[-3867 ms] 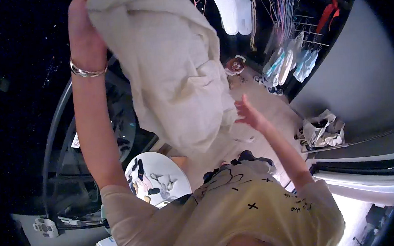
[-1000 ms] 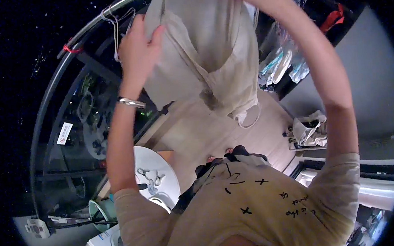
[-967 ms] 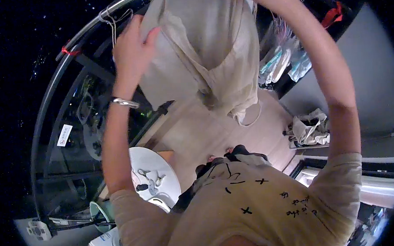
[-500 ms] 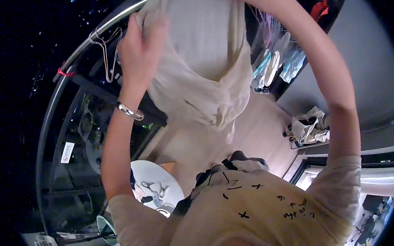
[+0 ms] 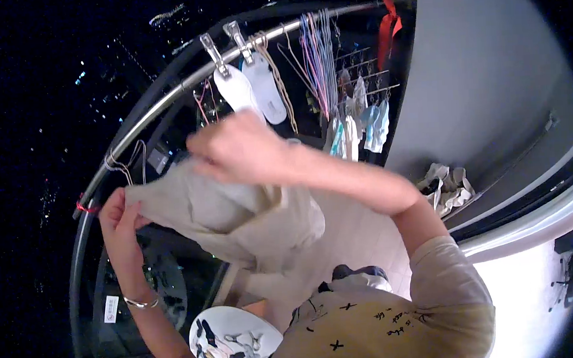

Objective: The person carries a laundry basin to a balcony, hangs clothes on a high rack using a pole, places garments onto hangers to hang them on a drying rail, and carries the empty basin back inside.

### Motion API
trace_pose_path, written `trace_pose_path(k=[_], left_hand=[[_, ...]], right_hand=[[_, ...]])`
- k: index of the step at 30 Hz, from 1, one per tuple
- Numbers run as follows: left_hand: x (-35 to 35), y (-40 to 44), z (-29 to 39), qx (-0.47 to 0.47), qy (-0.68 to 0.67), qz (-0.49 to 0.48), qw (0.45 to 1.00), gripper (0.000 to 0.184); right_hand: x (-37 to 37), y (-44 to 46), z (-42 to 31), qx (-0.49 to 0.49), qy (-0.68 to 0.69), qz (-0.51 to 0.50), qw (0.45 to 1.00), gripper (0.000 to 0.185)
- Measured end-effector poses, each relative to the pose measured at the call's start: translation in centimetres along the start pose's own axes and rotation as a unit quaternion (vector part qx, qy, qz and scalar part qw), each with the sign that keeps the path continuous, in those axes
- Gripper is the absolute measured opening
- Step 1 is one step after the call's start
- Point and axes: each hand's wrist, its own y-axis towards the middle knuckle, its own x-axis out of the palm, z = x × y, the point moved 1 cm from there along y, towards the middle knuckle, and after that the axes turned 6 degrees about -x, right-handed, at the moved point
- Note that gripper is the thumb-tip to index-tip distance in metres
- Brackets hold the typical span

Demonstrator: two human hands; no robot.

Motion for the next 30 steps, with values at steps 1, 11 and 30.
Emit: trace_pose_path(k=[1, 11, 30], left_hand=[[0.1, 0.0, 0.1, -0.021, -0.102, -0.032, 0.994, 0.020], [0.6, -1.8, 1.6, -0.015, -0.187, 0.091, 0.978, 0.011], [-1.1, -1.3, 1.4, 0.230, 0.249, 0.241, 0.909, 0.013]], right_hand=[[0.1, -0.5, -0.1, -0.015, 0.047, -0.028, 0.998, 0.027], [0.5, -11.2, 20.8, 0.393, -0.122, 0.230, 0.882, 0.022], [-0.4, -14.5, 30.0, 0.485, -0.076, 0.229, 0.840, 0.022]])
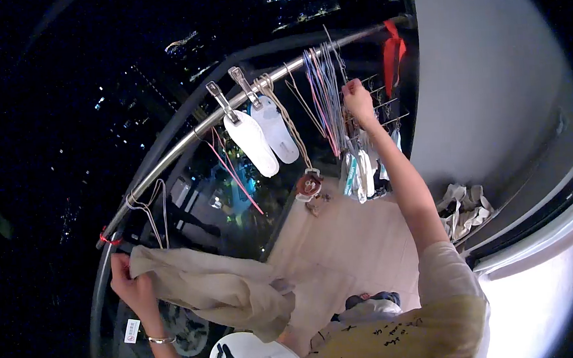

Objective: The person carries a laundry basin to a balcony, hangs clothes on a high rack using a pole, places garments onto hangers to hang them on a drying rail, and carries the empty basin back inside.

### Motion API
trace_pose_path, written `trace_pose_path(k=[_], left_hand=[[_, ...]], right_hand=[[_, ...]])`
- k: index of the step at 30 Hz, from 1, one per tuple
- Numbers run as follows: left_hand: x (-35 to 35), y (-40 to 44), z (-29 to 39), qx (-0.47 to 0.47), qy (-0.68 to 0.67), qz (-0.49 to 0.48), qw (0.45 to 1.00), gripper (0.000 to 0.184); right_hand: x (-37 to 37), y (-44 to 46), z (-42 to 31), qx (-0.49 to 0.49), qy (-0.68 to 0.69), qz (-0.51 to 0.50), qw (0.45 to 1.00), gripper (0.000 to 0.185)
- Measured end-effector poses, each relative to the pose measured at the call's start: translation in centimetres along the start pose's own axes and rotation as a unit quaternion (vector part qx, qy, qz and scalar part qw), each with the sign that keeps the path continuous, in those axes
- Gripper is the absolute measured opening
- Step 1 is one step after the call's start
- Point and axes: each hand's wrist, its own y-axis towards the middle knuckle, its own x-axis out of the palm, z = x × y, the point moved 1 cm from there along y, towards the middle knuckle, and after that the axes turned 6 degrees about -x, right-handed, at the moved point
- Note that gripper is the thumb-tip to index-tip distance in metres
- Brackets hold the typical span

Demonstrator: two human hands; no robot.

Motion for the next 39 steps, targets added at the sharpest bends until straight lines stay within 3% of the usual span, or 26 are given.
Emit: trace_pose_path(k=[2, 4, 6, 9, 10, 12, 14, 16, 18, 19, 20, 22, 23, 27, 30, 34, 36, 39], left_hand=[[0.5, 0.3, 0.3, -0.007, 0.002, -0.007, 1.000, 0.012], [1.1, 0.5, 1.6, -0.031, 0.036, 0.000, 0.999, 0.013], [1.3, 0.6, 0.4, -0.017, 0.010, 0.004, 1.000, 0.014], [1.6, 1.3, 0.1, -0.020, 0.027, 0.019, 0.999, 0.014], [1.6, 1.6, -0.4, -0.018, 0.041, 0.022, 0.999, 0.014], [1.8, 1.8, -1.0, -0.018, -0.017, 0.030, 0.999, 0.015], [1.6, 2.2, -0.5, 0.017, 0.019, 0.031, 0.999, 0.015], [1.7, 2.7, -0.6, 0.007, 0.065, 0.020, 0.998, 0.016], [1.9, 3.1, -1.0, 0.000, 0.041, 0.007, 0.999, 0.017], [2.1, 3.2, -1.0, 0.024, 0.080, 0.011, 0.996, 0.017], [2.2, 3.3, -0.9, 0.047, 0.118, 0.016, 0.992, 0.018], [2.4, 3.3, -0.8, 0.072, 0.161, 0.011, 0.984, 0.019], [2.5, 3.3, -0.6, 0.072, 0.166, 0.003, 0.983, 0.019], [3.5, 3.2, -0.1, 0.058, 0.230, -0.054, 0.970, 0.022], [4.7, 3.2, -0.7, 0.030, 0.233, -0.085, 0.968, 0.024], [4.9, 2.2, 0.2, 0.012, 0.236, -0.127, 0.963, 0.025], [5.3, 2.0, -0.6, 0.033, 0.253, -0.114, 0.960, 0.024], [4.8, 1.8, -2.1, 0.024, 0.235, -0.095, 0.967, 0.022]], right_hand=[[-1.7, -1.1, -0.8, -0.027, 0.029, 0.007, 0.999, 0.025], [-4.1, -3.2, -1.1, 0.018, 0.073, -0.036, 0.997, 0.024], [-6.9, -6.7, -1.4, -0.036, 0.110, -0.028, 0.993, 0.022], [-11.5, -13.6, -1.7, -0.023, 0.101, -0.047, 0.994, 0.017], [-13.3, -16.5, -3.2, -0.018, 0.224, -0.040, 0.974, 0.014], [-16.1, -21.8, -3.9, 0.080, 0.340, -0.103, 0.932, 0.009], [-17.0, -25.0, -2.9, 0.030, 0.337, -0.116, 0.934, 0.018], [-18.4, -25.8, -4.4, 0.072, 0.265, -0.094, 0.957, 0.016], [-17.4, -25.4, -1.3, 0.036, 0.177, -0.025, 0.983, 0.013], [-18.4, -25.0, -3.5, 0.048, 0.207, -0.023, 0.977, 0.017], [-19.9, -24.9, -4.0, 0.054, 0.125, -0.075, 0.988, 0.020], [-21.3, -25.3, -6.4, 0.053, 0.175, -0.082, 0.980, 0.026], [-21.8, -25.3, -8.8, -0.006, 0.166, -0.087, 0.982, 0.033], [-23.9, -26.2, -17.2, -0.015, 0.271, -0.325, 0.906, 0.037], [-22.8, -26.6, -20.6, 0.071, 0.300, -0.470, 0.827, 0.037], [-19.1, -27.2, -24.9, 0.066, 0.284, -0.510, 0.809, 0.035], [-16.7, -27.4, -27.0, 0.161, 0.326, -0.494, 0.790, 0.036], [-13.4, -27.7, -27.8, 0.098, 0.377, -0.500, 0.774, 0.036]])
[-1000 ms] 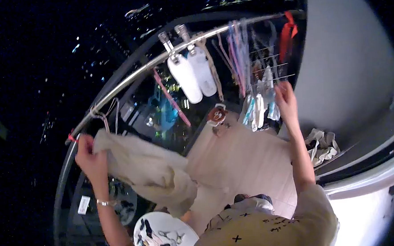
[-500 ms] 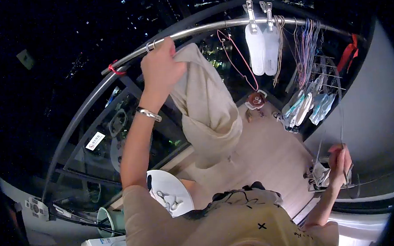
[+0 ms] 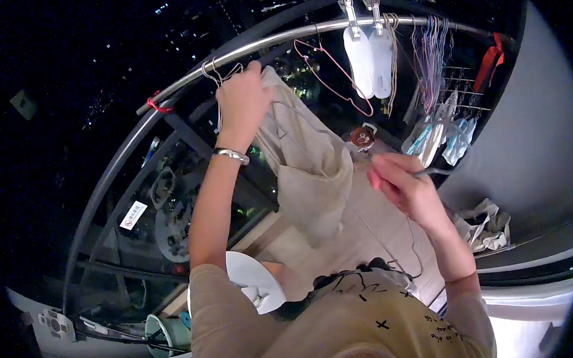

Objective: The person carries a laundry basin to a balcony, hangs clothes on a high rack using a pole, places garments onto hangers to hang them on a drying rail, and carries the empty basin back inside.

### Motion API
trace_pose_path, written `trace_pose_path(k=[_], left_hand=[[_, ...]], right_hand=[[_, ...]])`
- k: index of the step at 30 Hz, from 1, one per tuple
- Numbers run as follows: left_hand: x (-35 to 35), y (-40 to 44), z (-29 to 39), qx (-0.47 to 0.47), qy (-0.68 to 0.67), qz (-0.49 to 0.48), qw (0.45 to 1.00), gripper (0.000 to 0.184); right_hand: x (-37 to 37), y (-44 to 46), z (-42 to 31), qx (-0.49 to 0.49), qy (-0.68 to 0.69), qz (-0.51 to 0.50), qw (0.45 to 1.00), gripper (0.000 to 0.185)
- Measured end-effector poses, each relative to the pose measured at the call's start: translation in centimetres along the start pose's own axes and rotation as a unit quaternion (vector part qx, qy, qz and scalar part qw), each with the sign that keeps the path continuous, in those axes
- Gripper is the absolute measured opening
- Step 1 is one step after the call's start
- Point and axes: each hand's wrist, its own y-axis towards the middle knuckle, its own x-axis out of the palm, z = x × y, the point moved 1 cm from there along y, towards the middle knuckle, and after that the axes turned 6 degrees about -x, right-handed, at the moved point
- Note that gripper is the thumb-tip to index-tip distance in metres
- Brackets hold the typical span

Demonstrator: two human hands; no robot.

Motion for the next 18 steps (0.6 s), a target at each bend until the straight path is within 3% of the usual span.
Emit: trace_pose_path(k=[3, 10, 14, 18], left_hand=[[-1.1, -0.4, 0.0, 0.019, -0.016, 0.010, 1.000, 0.019], [-2.1, -1.4, 0.8, 0.053, 0.032, 0.043, 0.997, 0.021], [-3.2, -1.3, 0.5, 0.054, 0.055, 0.075, 0.994, 0.022], [-3.3, -0.6, -0.9, 0.034, 0.069, 0.044, 0.996, 0.022]], right_hand=[[1.0, 2.7, 3.0, 0.021, -0.071, -0.050, 0.996, 0.036], [3.5, 5.1, 0.6, -0.062, -0.033, -0.015, 0.997, 0.034], [3.7, 7.0, 4.3, 0.008, -0.066, -0.098, 0.993, 0.029], [1.4, 4.3, -0.6, 0.039, 0.004, -0.021, 0.999, 0.030]])
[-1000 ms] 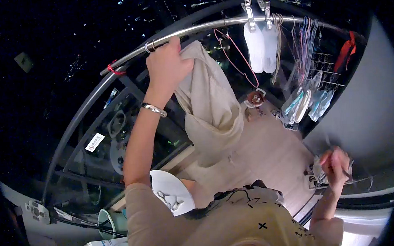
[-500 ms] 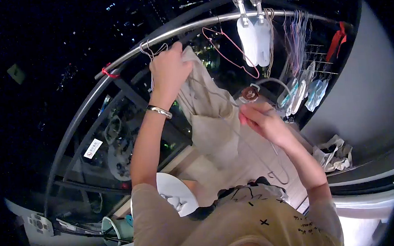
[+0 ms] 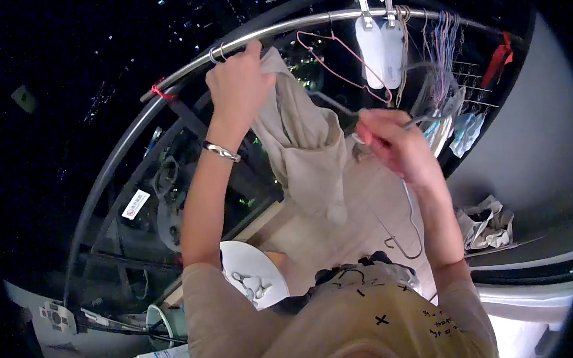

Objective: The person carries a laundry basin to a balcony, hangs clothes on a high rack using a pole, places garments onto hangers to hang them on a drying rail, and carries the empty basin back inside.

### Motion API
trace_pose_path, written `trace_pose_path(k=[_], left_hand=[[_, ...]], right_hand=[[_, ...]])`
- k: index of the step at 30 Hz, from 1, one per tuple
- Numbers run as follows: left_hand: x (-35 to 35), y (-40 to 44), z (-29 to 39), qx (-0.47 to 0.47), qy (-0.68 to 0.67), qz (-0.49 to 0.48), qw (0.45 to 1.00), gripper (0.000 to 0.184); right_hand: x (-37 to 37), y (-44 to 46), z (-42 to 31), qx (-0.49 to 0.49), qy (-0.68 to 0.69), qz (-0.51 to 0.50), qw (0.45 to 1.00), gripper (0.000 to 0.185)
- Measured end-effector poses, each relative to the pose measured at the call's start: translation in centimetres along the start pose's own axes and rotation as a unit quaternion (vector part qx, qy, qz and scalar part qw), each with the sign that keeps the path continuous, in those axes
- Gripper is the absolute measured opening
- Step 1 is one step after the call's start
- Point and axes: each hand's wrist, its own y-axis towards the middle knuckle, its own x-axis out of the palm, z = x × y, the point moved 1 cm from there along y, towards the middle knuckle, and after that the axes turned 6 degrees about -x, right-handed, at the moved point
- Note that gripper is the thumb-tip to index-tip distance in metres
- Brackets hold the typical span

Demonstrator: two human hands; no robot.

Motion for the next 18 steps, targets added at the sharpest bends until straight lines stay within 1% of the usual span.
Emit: trace_pose_path(k=[3, 4, 5, 7, 10, 11, 12, 13, 15, 16, 17, 18], left_hand=[[-0.4, -0.7, 1.4, 0.036, -0.072, 0.044, 0.996, 0.021], [-1.1, -1.0, 2.4, 0.021, -0.096, 0.017, 0.995, 0.021], [-1.8, -1.3, 3.1, 0.025, -0.102, 0.014, 0.994, 0.021], [-2.6, -1.5, 3.8, 0.035, -0.112, 0.007, 0.993, 0.022], [-2.7, -0.9, 1.9, 0.079, -0.066, -0.024, 0.994, 0.021], [-2.3, -0.7, 1.4, 0.158, -0.125, 0.010, 0.980, 0.023], [-1.6, -0.4, 1.0, 0.235, -0.185, 0.042, 0.953, 0.025], [-1.8, -0.4, 1.2, 0.258, -0.208, 0.001, 0.944, 0.029], [-2.2, -0.6, 1.7, 0.294, -0.254, -0.087, 0.917, 0.038], [-2.8, -0.6, 1.7, 0.235, -0.294, -0.166, 0.911, 0.041], [-3.2, -0.6, 1.7, 0.175, -0.330, -0.244, 0.895, 0.044], [-3.0, 0.4, 1.5, 0.254, -0.369, -0.185, 0.874, 0.053]], right_hand=[[1.4, 2.9, 2.5, -0.061, -0.007, -0.005, 0.998, 0.024], [1.8, 4.9, 5.5, -0.050, -0.048, -0.025, 0.997, 0.025], [2.3, 7.0, 8.6, -0.041, -0.088, -0.045, 0.994, 0.026], [2.7, 7.3, 8.7, -0.013, -0.028, -0.025, 0.999, 0.026], [1.3, 5.7, 5.8, -0.147, 0.044, 0.015, 0.988, 0.028], [0.5, 5.2, 4.8, -0.122, 0.020, -0.008, 0.992, 0.029], [0.2, 4.9, 3.7, -0.148, 0.010, -0.015, 0.989, 0.031], [-0.2, 4.5, 2.6, -0.174, -0.002, -0.021, 0.984, 0.033], [-0.4, 3.4, -1.0, -0.176, -0.024, -0.032, 0.984, 0.033], [-0.4, 3.1, -1.9, -0.176, -0.035, -0.038, 0.983, 0.033], [-0.7, 3.6, -1.9, -0.221, -0.055, -0.033, 0.973, 0.033], [-1.1, 3.6, -2.3, -0.184, -0.039, -0.050, 0.981, 0.033]])
